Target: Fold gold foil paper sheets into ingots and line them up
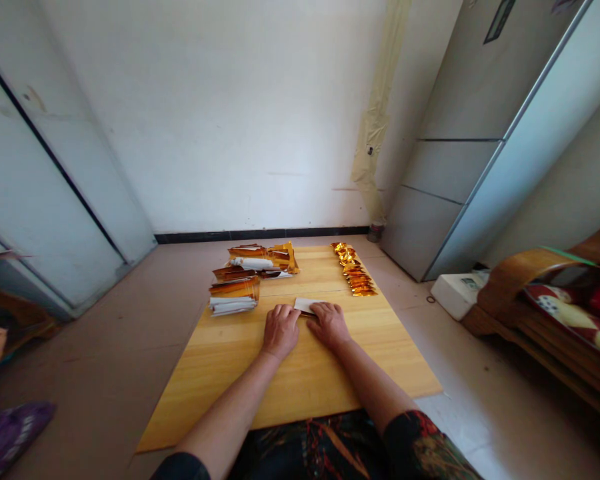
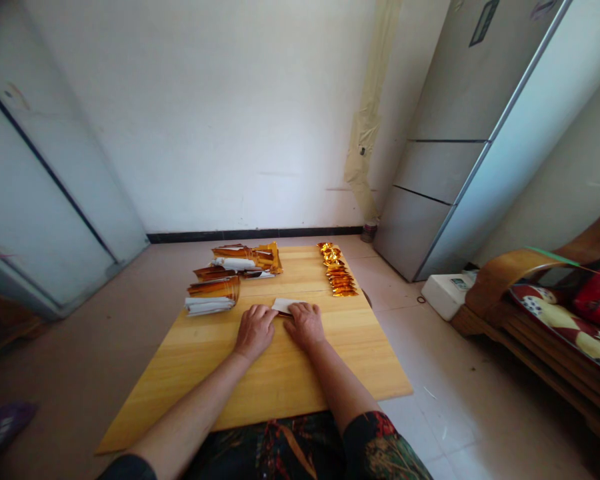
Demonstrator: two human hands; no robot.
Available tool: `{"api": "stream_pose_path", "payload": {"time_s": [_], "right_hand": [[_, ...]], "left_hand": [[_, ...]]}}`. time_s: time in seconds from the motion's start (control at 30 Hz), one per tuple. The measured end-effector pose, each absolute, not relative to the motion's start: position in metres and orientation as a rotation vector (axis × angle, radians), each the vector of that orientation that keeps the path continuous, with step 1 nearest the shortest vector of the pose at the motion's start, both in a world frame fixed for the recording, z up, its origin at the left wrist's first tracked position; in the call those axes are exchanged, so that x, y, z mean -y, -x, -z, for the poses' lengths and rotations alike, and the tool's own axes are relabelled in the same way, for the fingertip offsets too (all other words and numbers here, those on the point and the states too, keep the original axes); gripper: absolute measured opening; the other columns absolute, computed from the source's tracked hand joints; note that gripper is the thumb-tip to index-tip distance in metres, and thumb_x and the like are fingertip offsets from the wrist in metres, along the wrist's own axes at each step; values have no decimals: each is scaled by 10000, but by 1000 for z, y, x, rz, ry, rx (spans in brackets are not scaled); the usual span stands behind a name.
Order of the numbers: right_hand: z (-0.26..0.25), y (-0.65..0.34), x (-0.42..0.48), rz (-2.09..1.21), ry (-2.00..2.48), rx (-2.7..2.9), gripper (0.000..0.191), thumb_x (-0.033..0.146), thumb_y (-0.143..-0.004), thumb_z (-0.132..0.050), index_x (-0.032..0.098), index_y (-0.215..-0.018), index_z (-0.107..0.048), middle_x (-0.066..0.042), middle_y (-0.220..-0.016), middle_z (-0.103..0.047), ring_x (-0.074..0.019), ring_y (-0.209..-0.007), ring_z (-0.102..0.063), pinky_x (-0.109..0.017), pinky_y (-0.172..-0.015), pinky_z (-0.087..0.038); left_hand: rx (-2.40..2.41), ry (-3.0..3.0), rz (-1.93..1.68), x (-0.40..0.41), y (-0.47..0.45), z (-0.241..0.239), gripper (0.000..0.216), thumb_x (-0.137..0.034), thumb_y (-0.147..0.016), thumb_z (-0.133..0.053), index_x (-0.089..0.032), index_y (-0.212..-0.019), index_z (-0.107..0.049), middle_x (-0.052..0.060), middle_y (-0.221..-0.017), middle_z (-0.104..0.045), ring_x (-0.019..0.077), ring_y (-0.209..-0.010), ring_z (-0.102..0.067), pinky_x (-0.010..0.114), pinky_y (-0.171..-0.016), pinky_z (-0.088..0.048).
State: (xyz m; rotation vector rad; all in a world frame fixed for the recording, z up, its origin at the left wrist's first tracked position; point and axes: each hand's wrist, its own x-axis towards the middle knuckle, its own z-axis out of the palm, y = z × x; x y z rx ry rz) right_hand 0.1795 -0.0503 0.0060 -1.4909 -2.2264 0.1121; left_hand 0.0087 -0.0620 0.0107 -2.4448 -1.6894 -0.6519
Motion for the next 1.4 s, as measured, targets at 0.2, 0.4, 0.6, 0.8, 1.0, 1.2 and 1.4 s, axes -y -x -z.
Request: {"api": "stream_pose_path", "payload": {"time_s": [0.2, 0.4, 0.6, 0.8, 1.0, 1.2, 1.4], "right_hand": [[-5, -179, 50, -136, 1491, 2227, 332, 291, -820, -543, 239, -1146, -576, -60, -1160, -628, -206, -1108, -502, -353, -953, -281], [-4, -183, 50, 5, 1392, 2080, 390, 239, -785, -567, 175, -1169, -563, -114, -1229, -571, -229, -1136, -463, -356, -945, -306], [-10, -184, 64, 111, 1173, 2297, 159, 192, -833, -502, 196, -734, -626, -43, -792, -639, -172, -821, -514, -327, -835, -319], [-4, -183, 59, 39, 1369, 2254, 167, 191, -837, -533, 229, -948, -652, -43, -1013, -662, -183, -956, -518, -309, -800, -315], [-9, -196, 48, -68, 1441, 2320, 114, 287, -861, -575, 265, -924, -667, -7, -985, -670, -165, -943, -531, -287, -786, -316], [-9, -200, 45, 26, 1417, 2368, 144, 300, -888, -547, 250, -873, -681, -25, -926, -648, -161, -906, -518, -275, -761, -312], [-4, -203, 44, 49, 1449, 2303, 191, 294, -882, -552, 233, -786, -704, -37, -852, -621, -159, -850, -504, -268, -741, -314]], "left_hand": [[1643, 2485, 671, 64, -11, -14, 274, -170, -808, -505, -251, -1029, -645, 57, -1113, -610, 233, -1047, -484, 391, -879, -377], [1668, 2505, 668, 62, -13, -13, 215, -197, -822, -500, -227, -949, -672, 72, -1085, -629, 242, -1087, -489, 407, -912, -379], [1696, 2535, 681, 60, -13, -8, 191, -183, -808, -507, -215, -911, -665, 73, -1143, -625, 239, -1131, -488, 404, -937, -383], [1733, 2532, 731, 55, -11, -2, 174, -163, -788, -512, -217, -903, -631, 58, -1211, -613, 226, -1208, -465, 400, -997, -359], [1763, 2530, 735, 53, -10, -4, 244, -189, -798, -534, -248, -1015, -628, 31, -1136, -652, 214, -1106, -526, 388, -925, -382], [1758, 2507, 697, 52, -11, -4, 211, -249, -837, -537, -282, -993, -676, 31, -1100, -659, 217, -1037, -529, 386, -871, -376], [1681, 2532, 639, 48, -9, -5, 180, -265, -863, -519, -257, -898, -695, 44, -974, -662, 215, -984, -517, 374, -835, -377]]}}
